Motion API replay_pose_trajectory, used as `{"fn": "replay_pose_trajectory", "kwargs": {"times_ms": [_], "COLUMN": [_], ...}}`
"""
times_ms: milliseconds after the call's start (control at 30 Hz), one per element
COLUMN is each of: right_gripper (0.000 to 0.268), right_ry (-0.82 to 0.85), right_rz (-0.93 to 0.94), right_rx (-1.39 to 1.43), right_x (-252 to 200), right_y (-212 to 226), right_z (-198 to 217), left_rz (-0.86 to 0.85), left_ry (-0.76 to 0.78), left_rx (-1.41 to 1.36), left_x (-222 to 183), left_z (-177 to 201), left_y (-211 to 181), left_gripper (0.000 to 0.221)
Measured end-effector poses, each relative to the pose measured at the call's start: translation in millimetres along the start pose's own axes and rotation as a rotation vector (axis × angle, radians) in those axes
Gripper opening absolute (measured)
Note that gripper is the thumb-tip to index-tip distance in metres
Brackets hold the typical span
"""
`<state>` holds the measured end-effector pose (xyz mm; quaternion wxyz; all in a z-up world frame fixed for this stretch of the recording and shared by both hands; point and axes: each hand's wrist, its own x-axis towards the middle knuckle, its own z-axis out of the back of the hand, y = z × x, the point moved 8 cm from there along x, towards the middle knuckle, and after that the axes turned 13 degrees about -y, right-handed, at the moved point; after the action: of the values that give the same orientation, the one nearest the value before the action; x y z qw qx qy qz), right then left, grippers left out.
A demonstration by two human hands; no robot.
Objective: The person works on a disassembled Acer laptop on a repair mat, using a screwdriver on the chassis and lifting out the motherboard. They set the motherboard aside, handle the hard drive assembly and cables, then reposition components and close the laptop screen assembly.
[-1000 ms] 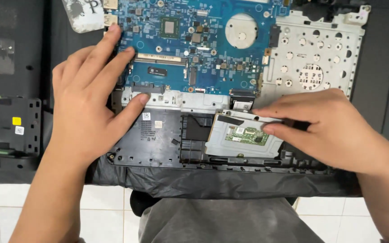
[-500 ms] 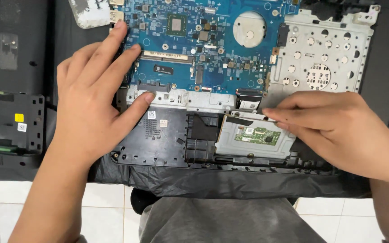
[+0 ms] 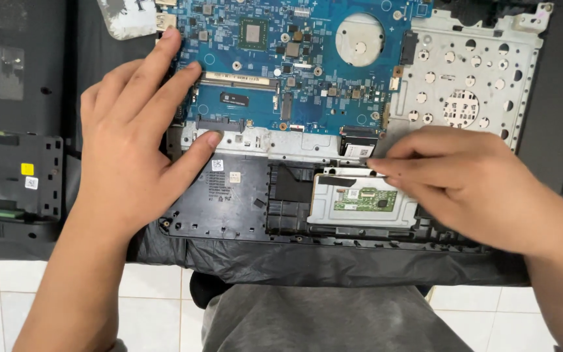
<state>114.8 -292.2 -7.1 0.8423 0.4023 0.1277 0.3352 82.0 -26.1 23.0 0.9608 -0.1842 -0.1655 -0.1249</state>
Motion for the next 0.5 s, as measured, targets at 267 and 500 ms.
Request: {"fn": "replay_pose_trajectory", "kwargs": {"times_ms": [267,500], "right_gripper": [0.033,0.039], "right_ry": [-0.038,-0.080], "right_rz": [0.187,0.384], "right_rx": [-0.449,-0.582], "right_x": [-21.1,22.9], "right_y": [24.9,86.2], "right_z": [-3.8,18.0], "left_rz": [-0.003,-0.030], "left_ry": [0.008,0.006], "left_rx": [0.009,0.103], "left_x": [-4.2,-3.7], "left_z": [-3.3,2.5], "left_y": [2.3,-0.3], "left_gripper": [0.061,0.068]}}
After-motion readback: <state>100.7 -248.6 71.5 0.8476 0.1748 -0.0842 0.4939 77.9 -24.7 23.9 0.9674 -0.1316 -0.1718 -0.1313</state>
